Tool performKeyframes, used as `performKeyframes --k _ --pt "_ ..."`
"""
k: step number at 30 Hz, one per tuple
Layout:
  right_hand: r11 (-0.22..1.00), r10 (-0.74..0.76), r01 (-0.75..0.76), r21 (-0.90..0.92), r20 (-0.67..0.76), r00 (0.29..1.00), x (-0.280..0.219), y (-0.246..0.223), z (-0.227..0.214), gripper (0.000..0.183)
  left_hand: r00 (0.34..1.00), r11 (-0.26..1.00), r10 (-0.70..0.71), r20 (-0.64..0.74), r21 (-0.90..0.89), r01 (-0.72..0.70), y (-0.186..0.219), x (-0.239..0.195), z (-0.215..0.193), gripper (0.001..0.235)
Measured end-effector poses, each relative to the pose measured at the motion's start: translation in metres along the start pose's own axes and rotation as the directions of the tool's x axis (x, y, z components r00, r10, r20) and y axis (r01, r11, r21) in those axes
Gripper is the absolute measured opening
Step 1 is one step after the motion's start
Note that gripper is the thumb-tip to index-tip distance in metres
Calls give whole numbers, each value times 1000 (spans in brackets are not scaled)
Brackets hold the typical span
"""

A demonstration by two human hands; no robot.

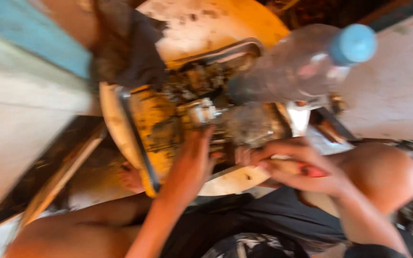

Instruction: Cleaning disassembled carburetor components using a small brush and cleaning fluid in a workshop setting.

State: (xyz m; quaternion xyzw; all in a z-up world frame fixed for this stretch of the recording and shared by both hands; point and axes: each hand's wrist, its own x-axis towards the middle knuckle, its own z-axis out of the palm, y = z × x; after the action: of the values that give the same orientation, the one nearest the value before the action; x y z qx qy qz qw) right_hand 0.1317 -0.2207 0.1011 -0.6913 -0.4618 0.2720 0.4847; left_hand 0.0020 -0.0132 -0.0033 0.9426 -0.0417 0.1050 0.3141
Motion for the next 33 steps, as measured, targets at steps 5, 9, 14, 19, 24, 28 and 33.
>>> performKeyframes --k 5,9,14,19,24,28,33 --pt "998 54 -57 -36 -71 996 6 6 9 9 996 983 -38 85 -175 52 10 5 -14 58" --pt "999 39 -39 -35 -15 999 10 -3 1 12 996 977 -35 82 -206 51 11 3 -13 59" --pt "998 -59 60 25 -21 998 26 -15 4 12 988 970 -79 135 -220 107 11 5 -27 63" --pt "993 -68 66 97 19 998 18 -9 1 15 991 973 -82 105 -209 103 10 3 -31 64" --pt "995 -85 92 40 -152 985 7 4 12 9 990 979 -55 127 -189 79 9 0 -23 65" --pt "998 -67 69 6 -177 982 13 -10 13 10 990 979 -77 122 -180 99 7 -6 -19 65" --pt "972 137 -162 -172 -151 979 -9 -12 10 12 975 956 -101 200 -251 151 4 -10 -10 76"
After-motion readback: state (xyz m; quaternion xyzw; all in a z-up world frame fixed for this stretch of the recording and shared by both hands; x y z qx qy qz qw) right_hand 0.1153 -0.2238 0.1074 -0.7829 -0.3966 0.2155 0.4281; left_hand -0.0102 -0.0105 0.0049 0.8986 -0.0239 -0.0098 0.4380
